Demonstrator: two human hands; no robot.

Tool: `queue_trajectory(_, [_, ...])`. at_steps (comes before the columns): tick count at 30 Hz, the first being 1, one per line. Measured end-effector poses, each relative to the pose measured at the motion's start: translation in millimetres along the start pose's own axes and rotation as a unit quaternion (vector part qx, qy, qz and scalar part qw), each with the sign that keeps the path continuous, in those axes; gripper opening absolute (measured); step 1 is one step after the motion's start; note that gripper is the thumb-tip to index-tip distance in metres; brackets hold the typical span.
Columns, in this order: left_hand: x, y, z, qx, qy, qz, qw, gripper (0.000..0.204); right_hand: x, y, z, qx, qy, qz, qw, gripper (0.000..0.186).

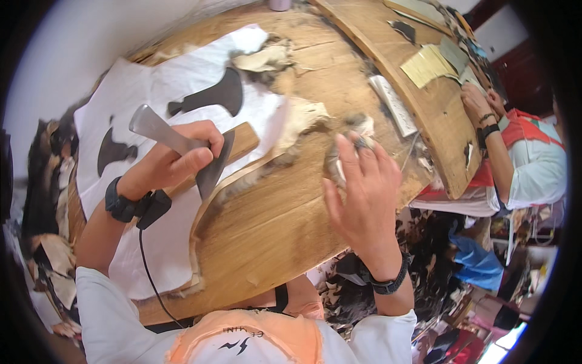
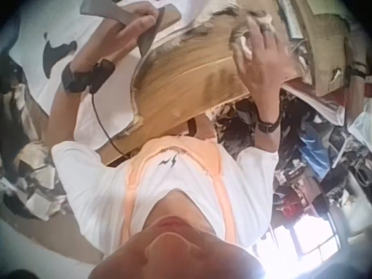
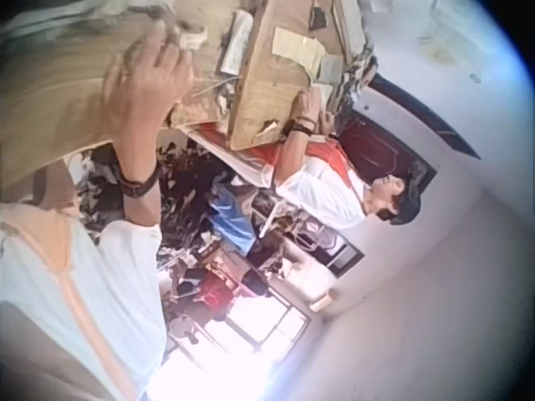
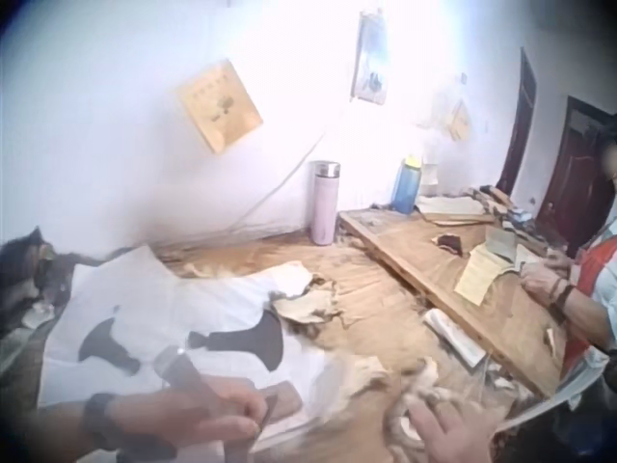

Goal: Cutting and hand-sewing leather and fur pieces at a workshop table.

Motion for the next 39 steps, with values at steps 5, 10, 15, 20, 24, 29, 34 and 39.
queue_trajectory(5, [-67,-2,-44,0.173,-0.003,-0.118,0.978,0.014,26,-9,121,0.301,-0.226,0.036,0.926,0.055])
queue_trajectory(10, [-158,-6,-73,0.165,-0.013,-0.223,0.961,0.023,29,5,237,0.477,-0.310,0.073,0.819,0.033])
queue_trajectory(15, [-292,3,-65,0.232,-0.186,-0.332,0.895,0.035,33,31,300,0.503,-0.328,0.087,0.795,0.020])
queue_trajectory(20, [-477,32,-46,0.183,-0.380,-0.468,0.777,0.035,44,108,324,0.249,-0.300,0.244,0.888,0.024])
queue_trajectory(24, [-525,77,-36,0.194,-0.430,-0.477,0.742,0.035,37,137,335,0.205,-0.370,0.207,0.882,0.029])
queue_trajectory(29, [-500,86,-13,0.193,-0.390,-0.436,0.788,0.033,29,148,343,0.200,-0.419,0.239,0.853,0.044])
queue_trajectory(34, [-484,56,-15,0.167,-0.310,-0.440,0.826,0.021,9,139,322,0.150,-0.428,0.284,0.845,0.045])
queue_trajectory(39, [-471,21,7,0.112,-0.331,-0.423,0.836,0.019,14,130,305,0.160,-0.428,0.269,0.848,0.045])
Point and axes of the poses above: each hand's wrist, its own x-axis towards the middle knuckle, its own y-axis out of the palm, z = x × y, the point moved 10 cm from there along x, towards the middle knuckle, and after that the axes turned 10 degrees about z, right-handed, at the moved point
